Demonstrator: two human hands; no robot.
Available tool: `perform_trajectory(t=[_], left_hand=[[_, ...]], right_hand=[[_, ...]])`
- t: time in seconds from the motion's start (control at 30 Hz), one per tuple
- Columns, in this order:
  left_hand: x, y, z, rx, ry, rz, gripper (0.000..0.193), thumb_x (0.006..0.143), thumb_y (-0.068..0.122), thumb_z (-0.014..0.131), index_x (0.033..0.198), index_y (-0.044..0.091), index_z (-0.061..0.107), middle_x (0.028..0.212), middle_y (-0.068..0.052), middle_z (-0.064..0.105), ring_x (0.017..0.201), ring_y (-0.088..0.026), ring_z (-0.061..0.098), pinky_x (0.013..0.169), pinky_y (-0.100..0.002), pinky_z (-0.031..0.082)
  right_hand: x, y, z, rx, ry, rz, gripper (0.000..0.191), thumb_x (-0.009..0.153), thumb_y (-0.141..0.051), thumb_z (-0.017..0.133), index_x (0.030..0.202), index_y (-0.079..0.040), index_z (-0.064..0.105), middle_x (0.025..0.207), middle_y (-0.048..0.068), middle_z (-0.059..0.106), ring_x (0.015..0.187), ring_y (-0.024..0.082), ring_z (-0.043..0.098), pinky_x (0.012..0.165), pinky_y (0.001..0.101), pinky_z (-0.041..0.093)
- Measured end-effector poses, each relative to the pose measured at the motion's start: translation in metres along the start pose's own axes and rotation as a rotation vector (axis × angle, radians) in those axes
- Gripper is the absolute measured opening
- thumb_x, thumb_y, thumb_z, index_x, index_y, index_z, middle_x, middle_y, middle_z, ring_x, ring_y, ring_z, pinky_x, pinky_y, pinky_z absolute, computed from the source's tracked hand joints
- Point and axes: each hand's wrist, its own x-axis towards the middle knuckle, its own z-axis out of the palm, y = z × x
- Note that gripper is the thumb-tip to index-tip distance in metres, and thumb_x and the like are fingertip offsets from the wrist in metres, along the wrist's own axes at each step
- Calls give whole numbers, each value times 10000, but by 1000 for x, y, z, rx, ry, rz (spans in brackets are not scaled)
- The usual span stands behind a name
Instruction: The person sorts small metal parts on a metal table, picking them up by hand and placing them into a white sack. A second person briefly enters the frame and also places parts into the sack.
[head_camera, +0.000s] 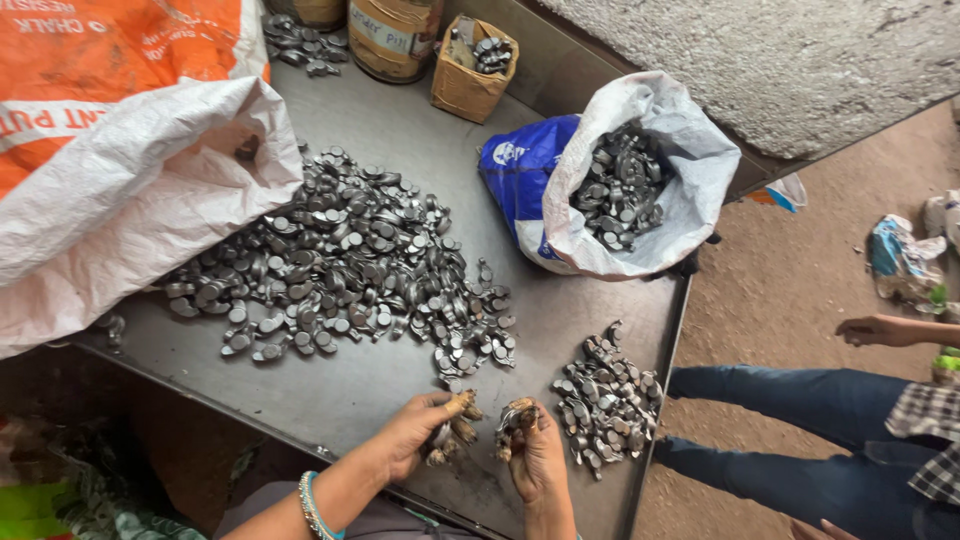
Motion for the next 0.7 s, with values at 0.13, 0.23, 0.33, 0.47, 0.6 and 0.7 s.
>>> perform_trajectory(t=[0.13, 0.23, 0.33, 0.47, 0.6, 0.7], left_hand=[[-3, -3, 3, -66, -4, -71, 436, 943, 458, 604, 1041, 43, 698, 815, -93, 740, 610, -164, 687, 515, -297, 560], [-5, 2, 0, -108, -18, -87, 442, 909, 468, 587, 1017, 55, 700, 803, -99, 725, 601, -176, 696, 505, -302, 564], [-9, 15, -9, -63, -5, 6, 443, 987, 453, 654, 1040, 16, 706, 821, -62, 705, 599, -129, 673, 468, -239, 510], [-14, 35, -19, 14, 85, 116, 427, 960, 413, 663, 1143, 38, 750, 844, -67, 742, 574, -117, 670, 399, -191, 423], [-15, 42, -21, 172, 203, 250, 412, 947, 294, 694, 1214, -17, 737, 890, -109, 782, 599, -141, 705, 460, -265, 535], [-16, 44, -21, 360, 346, 179, 398, 890, 290, 719, 1202, 49, 766, 832, -96, 784, 478, -129, 628, 355, -252, 358]], right_hand=[[-4, -9, 24, -537, -122, -178, 232, 873, -176, 780, 1025, -4, 748, 830, 61, 690, 630, 163, 627, 529, 278, 485], [8, -15, 53, -1197, 36, -476, 260, 810, -83, 815, 1070, -85, 812, 872, 52, 658, 715, 215, 599, 616, 348, 484], [18, -16, 76, -1548, 6, -725, 414, 739, -38, 794, 1134, -158, 775, 943, 77, 657, 921, 282, 603, 812, 394, 501], [13, -14, 86, -1604, -30, -667, 447, 719, -48, 797, 1154, -124, 725, 1019, 96, 631, 996, 315, 557, 877, 421, 480], [0, -19, 80, -1642, -65, -653, 358, 724, -98, 833, 1068, -121, 735, 1012, 83, 641, 988, 307, 566, 865, 423, 483], [-10, -23, 73, -1667, -17, -495, 350, 674, -168, 892, 971, -100, 719, 999, 80, 643, 986, 302, 565, 851, 415, 488]])
